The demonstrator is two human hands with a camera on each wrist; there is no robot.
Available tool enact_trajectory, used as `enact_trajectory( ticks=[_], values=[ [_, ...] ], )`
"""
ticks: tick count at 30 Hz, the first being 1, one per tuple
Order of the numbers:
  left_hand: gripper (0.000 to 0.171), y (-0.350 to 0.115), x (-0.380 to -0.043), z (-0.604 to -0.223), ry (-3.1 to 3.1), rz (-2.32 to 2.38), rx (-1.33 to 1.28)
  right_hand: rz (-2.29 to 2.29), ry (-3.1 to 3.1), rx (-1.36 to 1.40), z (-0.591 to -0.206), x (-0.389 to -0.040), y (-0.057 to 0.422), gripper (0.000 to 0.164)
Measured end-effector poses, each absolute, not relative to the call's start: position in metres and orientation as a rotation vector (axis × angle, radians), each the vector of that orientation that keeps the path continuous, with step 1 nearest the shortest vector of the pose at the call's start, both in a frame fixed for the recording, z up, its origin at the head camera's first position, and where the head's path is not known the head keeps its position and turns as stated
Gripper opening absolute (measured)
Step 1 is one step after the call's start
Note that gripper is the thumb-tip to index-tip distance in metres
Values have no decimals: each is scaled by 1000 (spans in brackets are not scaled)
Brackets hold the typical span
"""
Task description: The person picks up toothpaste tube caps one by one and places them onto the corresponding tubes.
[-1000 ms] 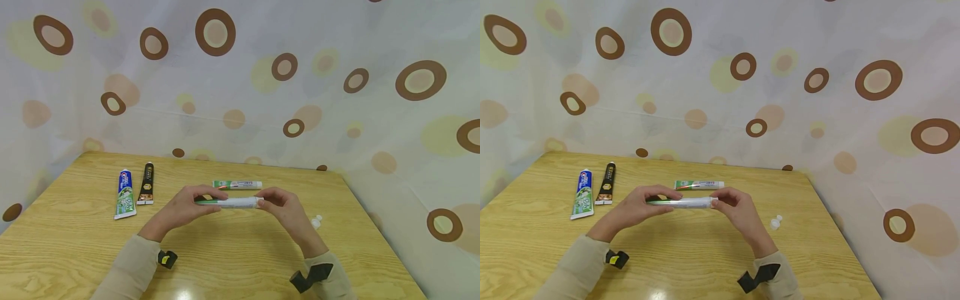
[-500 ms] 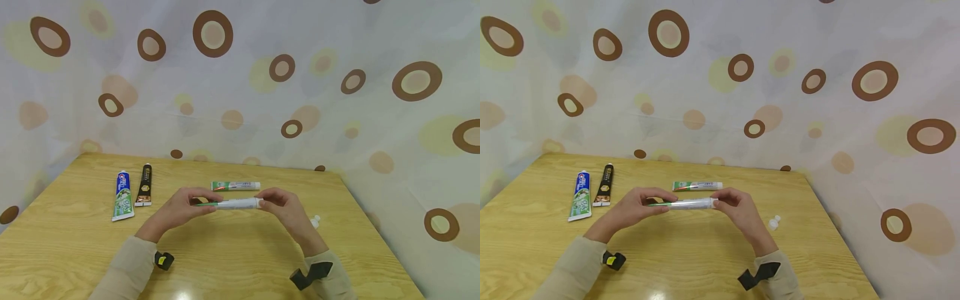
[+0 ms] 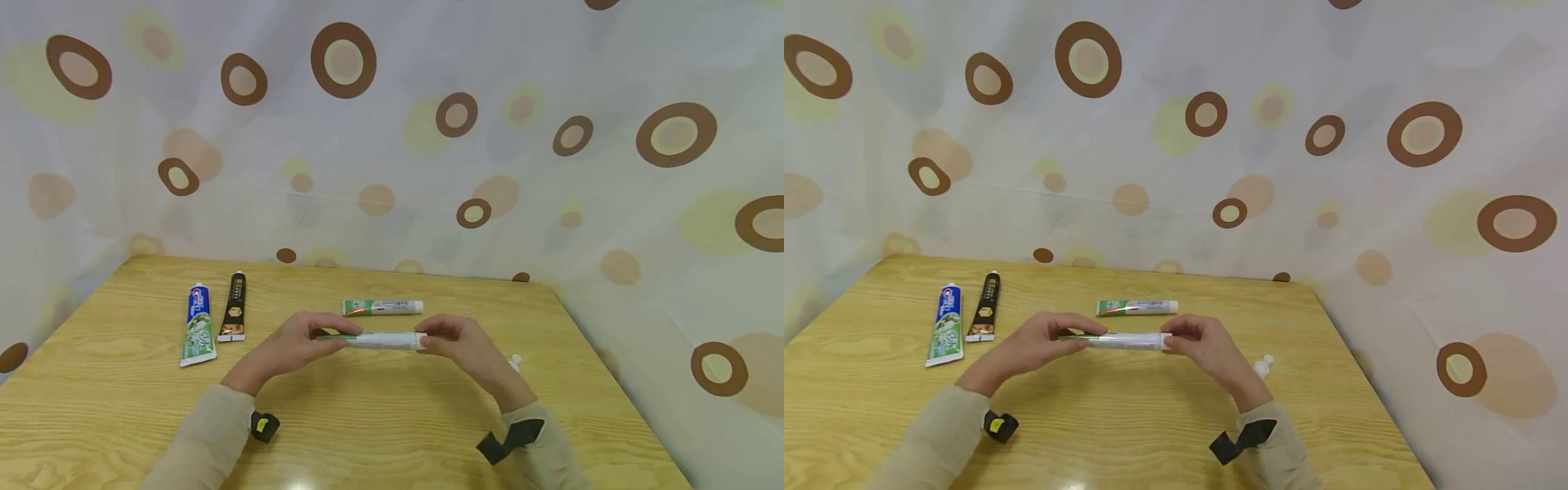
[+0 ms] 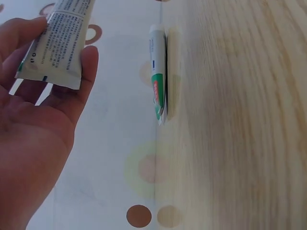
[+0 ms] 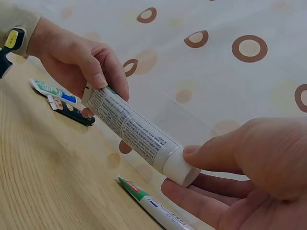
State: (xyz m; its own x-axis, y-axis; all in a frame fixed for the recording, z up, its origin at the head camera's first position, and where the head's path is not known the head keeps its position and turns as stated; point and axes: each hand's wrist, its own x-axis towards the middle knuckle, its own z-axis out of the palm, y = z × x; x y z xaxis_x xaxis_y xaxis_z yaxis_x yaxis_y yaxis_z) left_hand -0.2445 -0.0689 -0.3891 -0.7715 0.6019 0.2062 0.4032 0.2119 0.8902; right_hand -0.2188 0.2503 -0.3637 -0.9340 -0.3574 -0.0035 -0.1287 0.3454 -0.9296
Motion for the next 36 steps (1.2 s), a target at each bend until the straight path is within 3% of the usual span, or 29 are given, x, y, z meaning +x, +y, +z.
enact_trajectory(
  ticks=[15, 36],
  values=[
    [29, -58, -261, -387, 2517, 1236, 1158, -1381, 2628, -401, -373, -240, 249, 20],
    [27, -43, -280, -397, 2594, 1134, 1093, -1333, 2720, -318, -385, -259, 244, 18]
  ],
)
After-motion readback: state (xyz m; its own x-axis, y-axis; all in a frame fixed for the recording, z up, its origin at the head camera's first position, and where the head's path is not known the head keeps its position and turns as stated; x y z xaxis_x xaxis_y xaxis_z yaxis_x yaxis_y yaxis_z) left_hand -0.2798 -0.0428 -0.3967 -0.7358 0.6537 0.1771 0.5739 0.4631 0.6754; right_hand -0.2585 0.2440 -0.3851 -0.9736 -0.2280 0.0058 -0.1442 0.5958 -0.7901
